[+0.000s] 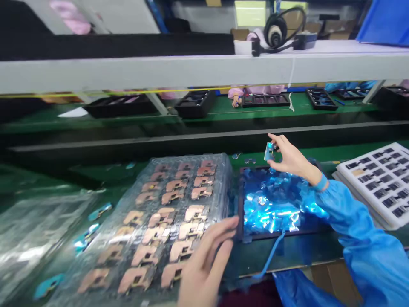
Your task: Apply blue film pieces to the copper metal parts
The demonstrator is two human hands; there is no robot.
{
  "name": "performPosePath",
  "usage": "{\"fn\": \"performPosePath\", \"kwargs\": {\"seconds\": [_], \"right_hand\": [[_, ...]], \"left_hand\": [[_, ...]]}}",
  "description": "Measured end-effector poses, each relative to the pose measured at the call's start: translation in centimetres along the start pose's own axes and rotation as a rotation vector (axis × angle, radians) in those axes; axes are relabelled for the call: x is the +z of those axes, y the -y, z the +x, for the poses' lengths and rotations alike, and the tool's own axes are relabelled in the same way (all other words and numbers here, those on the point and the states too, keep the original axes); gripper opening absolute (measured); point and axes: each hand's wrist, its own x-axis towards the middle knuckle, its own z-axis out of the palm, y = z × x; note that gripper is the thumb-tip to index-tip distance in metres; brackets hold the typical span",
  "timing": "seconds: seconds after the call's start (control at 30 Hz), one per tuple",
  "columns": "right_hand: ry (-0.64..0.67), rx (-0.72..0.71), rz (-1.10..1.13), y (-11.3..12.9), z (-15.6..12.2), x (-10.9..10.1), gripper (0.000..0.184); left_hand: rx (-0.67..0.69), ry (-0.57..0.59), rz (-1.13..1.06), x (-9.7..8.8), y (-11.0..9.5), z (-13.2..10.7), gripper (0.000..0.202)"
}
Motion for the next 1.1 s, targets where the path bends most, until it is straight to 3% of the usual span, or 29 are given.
{"fn": "performPosePath", "kwargs": {"seconds": [0.03, 0.1, 0.17, 0.23, 0.3, 0.4, 0.47, 0.67, 0.9, 1.1], "right_hand": [[-0.025, -0.155, 0.092, 2.8, -1.1, -0.5, 0.095], [0.012, -0.307, 0.192, 7.4, -3.4, -1.3, 0.091], [0.050, -0.360, 0.237, 10.3, -5.4, -1.4, 0.086], [0.075, -0.353, 0.315, 11.5, -6.6, -0.7, 0.082], [0.050, -0.300, 0.449, 11.6, -7.0, 0.3, 0.069], [-0.046, -0.175, 0.610, 11.0, -6.9, 1.9, 0.025], [-0.054, -0.122, 0.650, 10.7, -6.8, 2.4, 0.007], [-0.007, -0.121, 0.643, 11.1, -7.1, 2.4, 0.018], [-0.369, -0.252, 0.198, 12.2, -8.6, 3.1, 0.012], [-0.455, -0.334, 0.009, 11.7, -9.3, 3.5, 0.018]], "left_hand": [[-0.014, 0.010, -0.128, 2.0, -0.2, 0.7, 0.033], [-0.008, -0.001, -0.320, 4.9, -0.4, 2.6, 0.042], [0.000, -0.056, -0.421, 6.6, 0.0, 4.3, 0.045], [-0.014, -0.102, -0.459, 7.2, 0.7, 5.2, 0.038], [-0.033, -0.116, -0.467, 7.4, 1.4, 5.2, 0.033], [-0.028, -0.120, -0.428, 7.1, 2.0, 4.5, 0.030], [0.016, -0.131, -0.373, 6.8, 2.2, 4.0, 0.025], [0.076, -0.120, -0.355, 6.2, 2.5, 3.8, 0.019], [-0.005, -0.140, -0.498, 7.1, 2.7, 3.5, 0.028], [-0.081, -0.047, -0.593, 7.1, 2.3, 3.0, 0.039]]}}
